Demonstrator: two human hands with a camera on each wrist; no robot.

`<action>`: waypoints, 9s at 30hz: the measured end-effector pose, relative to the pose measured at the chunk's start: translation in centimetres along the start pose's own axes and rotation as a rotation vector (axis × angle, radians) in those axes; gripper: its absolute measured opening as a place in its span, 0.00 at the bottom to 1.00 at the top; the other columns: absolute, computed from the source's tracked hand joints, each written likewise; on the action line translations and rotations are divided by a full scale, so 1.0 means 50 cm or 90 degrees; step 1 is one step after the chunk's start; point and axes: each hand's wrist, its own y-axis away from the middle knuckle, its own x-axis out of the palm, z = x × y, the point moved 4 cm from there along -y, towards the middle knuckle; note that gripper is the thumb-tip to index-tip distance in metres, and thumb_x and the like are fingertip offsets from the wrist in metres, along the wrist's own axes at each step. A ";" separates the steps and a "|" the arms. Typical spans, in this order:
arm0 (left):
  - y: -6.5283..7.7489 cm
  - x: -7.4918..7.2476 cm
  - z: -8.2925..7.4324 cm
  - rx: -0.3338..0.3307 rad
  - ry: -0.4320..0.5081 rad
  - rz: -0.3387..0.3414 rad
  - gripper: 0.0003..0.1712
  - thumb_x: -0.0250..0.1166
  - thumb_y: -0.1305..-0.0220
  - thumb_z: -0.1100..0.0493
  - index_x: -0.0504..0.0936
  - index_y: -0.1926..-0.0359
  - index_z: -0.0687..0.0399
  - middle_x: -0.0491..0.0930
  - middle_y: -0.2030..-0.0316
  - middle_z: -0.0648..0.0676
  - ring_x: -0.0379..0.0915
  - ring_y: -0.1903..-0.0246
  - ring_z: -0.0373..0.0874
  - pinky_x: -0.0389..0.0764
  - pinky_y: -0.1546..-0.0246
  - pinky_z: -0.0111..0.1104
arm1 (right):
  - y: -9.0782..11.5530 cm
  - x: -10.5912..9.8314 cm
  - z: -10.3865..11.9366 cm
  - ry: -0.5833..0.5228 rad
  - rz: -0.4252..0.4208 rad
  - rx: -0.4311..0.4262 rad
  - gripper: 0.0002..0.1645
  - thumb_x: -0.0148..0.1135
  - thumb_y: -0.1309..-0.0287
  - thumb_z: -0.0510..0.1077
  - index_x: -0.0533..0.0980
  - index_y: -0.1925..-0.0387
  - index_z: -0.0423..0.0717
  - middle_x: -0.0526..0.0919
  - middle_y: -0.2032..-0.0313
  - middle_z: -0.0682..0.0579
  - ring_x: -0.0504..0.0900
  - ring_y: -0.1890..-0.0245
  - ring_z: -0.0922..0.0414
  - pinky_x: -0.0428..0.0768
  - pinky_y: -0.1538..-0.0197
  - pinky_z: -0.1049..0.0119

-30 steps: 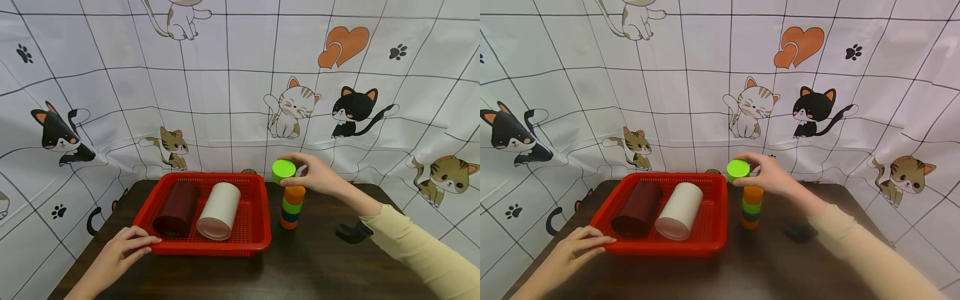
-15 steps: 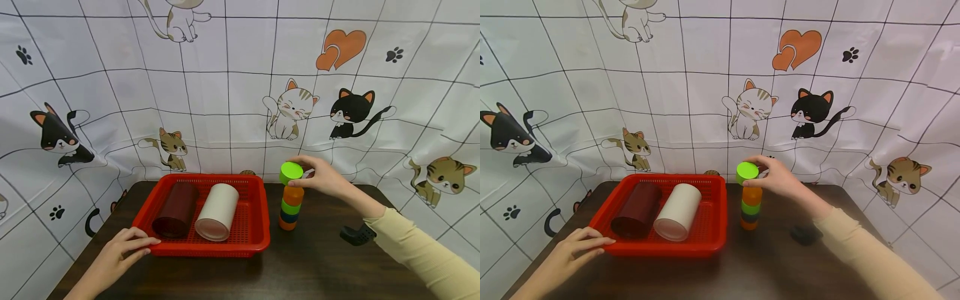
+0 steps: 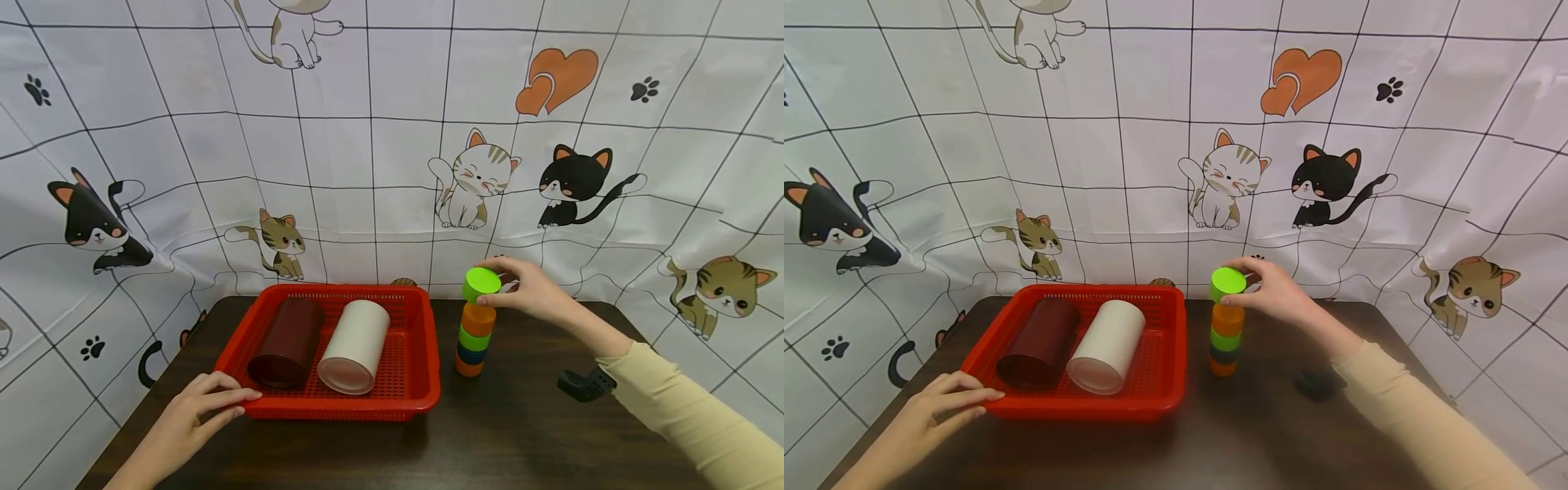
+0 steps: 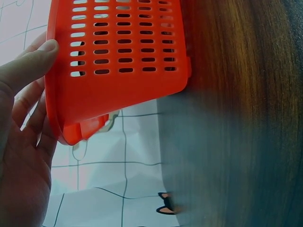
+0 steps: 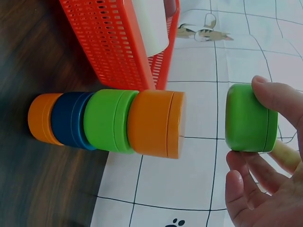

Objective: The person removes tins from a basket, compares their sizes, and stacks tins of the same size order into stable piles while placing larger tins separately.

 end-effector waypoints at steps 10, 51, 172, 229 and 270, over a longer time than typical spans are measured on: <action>0.001 -0.001 0.002 -0.002 0.001 -0.003 0.30 0.77 0.59 0.71 0.88 0.55 0.35 0.76 0.62 0.35 0.62 0.59 0.26 0.63 0.65 0.19 | -0.001 0.005 -0.015 0.002 0.011 0.010 0.36 0.72 0.44 0.52 0.72 0.35 0.52 0.80 0.45 0.47 0.80 0.49 0.50 0.80 0.48 0.58; -0.001 0.002 -0.001 -0.012 -0.007 0.003 0.30 0.77 0.57 0.70 0.87 0.55 0.34 0.76 0.61 0.34 0.62 0.60 0.26 0.63 0.65 0.20 | 0.021 0.023 -0.054 -0.066 0.041 0.026 0.38 0.70 0.41 0.48 0.69 0.32 0.45 0.80 0.43 0.40 0.83 0.50 0.48 0.82 0.54 0.67; 0.002 -0.002 -0.003 -0.013 -0.009 0.001 0.31 0.77 0.58 0.70 0.87 0.55 0.34 0.75 0.62 0.33 0.62 0.60 0.26 0.64 0.66 0.20 | -0.142 0.186 0.187 0.099 0.211 -0.258 0.43 0.69 0.44 0.42 0.62 0.28 0.51 0.70 0.31 0.53 0.69 0.31 0.52 0.70 0.31 0.50; 0.006 -0.001 0.002 -0.079 -0.067 -0.037 0.29 0.81 0.64 0.64 0.88 0.61 0.29 0.78 0.64 0.34 0.63 0.61 0.29 0.63 0.62 0.37 | -0.181 0.471 0.217 0.624 0.478 -0.435 0.68 0.82 0.64 0.58 0.50 0.25 0.73 0.58 0.25 0.62 0.57 0.25 0.54 0.62 0.25 0.52; 0.004 -0.004 -0.001 -0.056 -0.055 -0.055 0.27 0.80 0.64 0.64 0.88 0.62 0.31 0.76 0.66 0.34 0.64 0.63 0.29 0.62 0.64 0.32 | -0.199 0.502 0.211 0.649 0.435 -0.458 0.63 0.85 0.70 0.57 0.58 0.31 0.72 0.69 0.33 0.64 0.67 0.31 0.55 0.68 0.31 0.45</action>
